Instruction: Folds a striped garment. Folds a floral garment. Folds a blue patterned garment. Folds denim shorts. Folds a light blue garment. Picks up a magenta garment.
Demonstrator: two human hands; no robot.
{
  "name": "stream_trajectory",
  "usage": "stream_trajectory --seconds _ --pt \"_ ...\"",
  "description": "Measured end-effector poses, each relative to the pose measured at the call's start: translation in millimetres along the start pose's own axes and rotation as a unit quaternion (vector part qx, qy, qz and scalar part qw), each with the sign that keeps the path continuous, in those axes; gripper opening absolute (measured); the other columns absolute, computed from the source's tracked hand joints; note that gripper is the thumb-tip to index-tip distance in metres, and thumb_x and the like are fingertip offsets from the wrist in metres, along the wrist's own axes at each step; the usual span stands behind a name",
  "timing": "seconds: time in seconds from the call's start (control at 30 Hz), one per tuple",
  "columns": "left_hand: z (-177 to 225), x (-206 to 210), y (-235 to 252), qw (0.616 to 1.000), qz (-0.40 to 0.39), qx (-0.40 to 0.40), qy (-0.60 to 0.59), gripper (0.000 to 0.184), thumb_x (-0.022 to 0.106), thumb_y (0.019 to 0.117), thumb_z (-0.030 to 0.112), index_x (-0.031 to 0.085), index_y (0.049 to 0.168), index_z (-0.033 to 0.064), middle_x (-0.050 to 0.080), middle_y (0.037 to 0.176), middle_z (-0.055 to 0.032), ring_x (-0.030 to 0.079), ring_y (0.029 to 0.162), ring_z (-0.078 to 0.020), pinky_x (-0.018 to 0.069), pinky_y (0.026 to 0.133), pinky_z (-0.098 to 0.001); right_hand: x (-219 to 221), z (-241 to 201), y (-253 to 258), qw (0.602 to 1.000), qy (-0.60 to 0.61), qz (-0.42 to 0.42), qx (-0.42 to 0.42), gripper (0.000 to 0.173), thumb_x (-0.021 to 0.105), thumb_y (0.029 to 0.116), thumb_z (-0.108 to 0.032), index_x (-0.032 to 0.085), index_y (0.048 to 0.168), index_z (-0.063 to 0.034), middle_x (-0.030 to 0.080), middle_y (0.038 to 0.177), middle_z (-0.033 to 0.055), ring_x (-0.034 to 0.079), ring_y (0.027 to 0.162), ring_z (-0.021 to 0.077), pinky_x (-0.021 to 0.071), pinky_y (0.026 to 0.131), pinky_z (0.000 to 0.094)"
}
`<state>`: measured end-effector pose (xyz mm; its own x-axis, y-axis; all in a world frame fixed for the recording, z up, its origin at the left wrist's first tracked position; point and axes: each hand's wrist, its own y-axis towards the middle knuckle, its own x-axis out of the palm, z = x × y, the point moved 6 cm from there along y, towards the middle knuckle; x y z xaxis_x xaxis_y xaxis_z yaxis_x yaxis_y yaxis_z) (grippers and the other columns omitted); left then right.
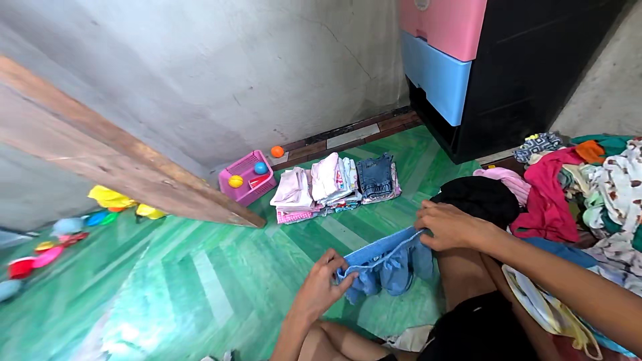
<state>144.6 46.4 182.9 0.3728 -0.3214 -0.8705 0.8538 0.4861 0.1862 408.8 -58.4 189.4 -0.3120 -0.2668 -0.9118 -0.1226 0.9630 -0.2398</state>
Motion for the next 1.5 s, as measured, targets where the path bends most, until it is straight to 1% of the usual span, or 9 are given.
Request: stream_trajectory --seconds 0.2,0.33,0.5,0.67,0.83,0.93,1.0,1.13,1.5 --pt "-6.4 -27.4 -1.5 0.989 0.118 0.027 0.081 0.043 0.068 0.0936 0.044 0.07 0.085 0.0018 0.069 0.095 -0.0124 0.07 0.082 -0.0208 0.0598 0.069 -0.0366 -25.3 -4.4 -8.5 0.995 -0.011 0.103 0.003 0.032 0.053 0.1016 -0.019 0.068 0.128 -0.0093 0.065 0.119 0.022 0.058 0.118 0.0436 0.0488 0.086 0.0604" --pt "23.7 -63.6 -9.3 0.937 0.283 0.102 0.176 0.036 0.065 0.0997 0.038 0.068 0.088 0.0037 0.068 0.108 -0.0179 0.067 0.097 -0.0265 0.0567 0.082 -0.0342 -43.5 -13.9 -20.0 0.917 -0.078 0.386 -0.063 0.022 0.056 0.0974 -0.017 0.072 0.111 -0.0108 0.068 0.1 0.0166 0.068 0.092 0.039 0.0553 0.06 0.0502" --pt "-31.9 -28.8 -8.8 0.976 0.101 -0.002 0.191 0.044 0.06 0.0976 0.047 0.076 0.097 0.0062 0.066 0.131 -0.0159 0.066 0.115 -0.04 0.0561 0.084 -0.0582 -16.3 -2.7 2.8 0.989 -0.041 0.143 0.025 0.032 0.046 0.1072 -0.019 0.067 0.13 -0.0107 0.069 0.109 0.0255 0.064 0.107 0.0495 0.0495 0.082 0.0644" --pt "11.1 -66.0 -18.9 0.933 0.292 0.076 0.196 0.033 0.061 0.1012 0.032 0.071 0.093 0.0024 0.069 0.121 -0.0203 0.065 0.114 -0.0343 0.052 0.097 -0.0436 -37.8 -12.6 -10.2 0.931 -0.058 0.359 -0.032 0.027 0.052 0.1031 -0.019 0.07 0.122 -0.0144 0.069 0.099 0.02 0.069 0.091 0.0433 0.0552 0.062 0.0552" --pt "-24.1 -47.7 -11.7 0.972 0.137 -0.027 0.187 0.04 0.06 0.0985 0.04 0.076 0.098 0.0029 0.072 0.121 -0.0137 0.07 0.109 -0.0369 0.057 0.085 -0.0576 -22.4 -8.4 0.8 0.985 -0.026 0.166 0.022 0.034 0.045 0.1063 -0.014 0.067 0.132 -0.0134 0.07 0.105 0.0254 0.067 0.1 0.0481 0.0498 0.08 0.0643" --pt "4.0 -86.3 -13.2 0.935 0.291 0.034 0.198 0.035 0.06 0.1001 0.03 0.073 0.095 -0.0018 0.069 0.123 -0.0228 0.067 0.112 -0.0392 0.0539 0.094 -0.051 -40.8 -22.2 -11.1 0.922 -0.054 0.383 -0.03 0.029 0.054 0.1012 -0.011 0.072 0.124 -0.0152 0.07 0.088 0.0195 0.07 0.077 0.0413 0.0545 0.059 0.0553" --pt "16.8 -100.2 -17.9 0.92 0.326 0.054 0.212 0.03 0.06 0.1009 0.029 0.071 0.095 0.0011 0.068 0.122 -0.023 0.063 0.114 -0.0377 0.0482 0.099 -0.0467 -46.2 -21.1 -13.1 0.9 -0.072 0.428 -0.035 0.031 0.055 0.1012 -0.016 0.071 0.127 -0.0201 0.067 0.084 0.0166 0.069 0.072 0.0386 0.0529 0.053 0.051" --pt "-16.3 -70.8 -10.7 0.966 0.157 -0.05 0.2 0.04 0.061 0.0978 0.04 0.076 0.098 0.0037 0.074 0.118 -0.0136 0.071 0.108 -0.0383 0.0561 0.084 -0.06 -28.0 -14.2 3.7 0.987 -0.02 0.15 0.053 0.042 0.048 0.1021 -0.015 0.059 0.142 -0.0189 0.07 0.102 0.0261 0.067 0.094 0.0492 0.0482 0.078 0.0659" --pt "21.0 -44.2 -13.5 0.968 0.219 0.075 0.096 0.033 0.065 0.0966 0.036 0.072 0.09 0.0048 0.075 0.112 -0.0119 0.073 0.102 -0.0188 0.0597 0.086 -0.0317 -31.9 1.5 3.7 0.971 0.081 0.178 0.138 0.053 0.033 0.1085 -0.04 0.069 0.113 -0.0027 0.07 0.096 0.023 0.068 0.098 0.0434 0.0486 0.081 0.0621"
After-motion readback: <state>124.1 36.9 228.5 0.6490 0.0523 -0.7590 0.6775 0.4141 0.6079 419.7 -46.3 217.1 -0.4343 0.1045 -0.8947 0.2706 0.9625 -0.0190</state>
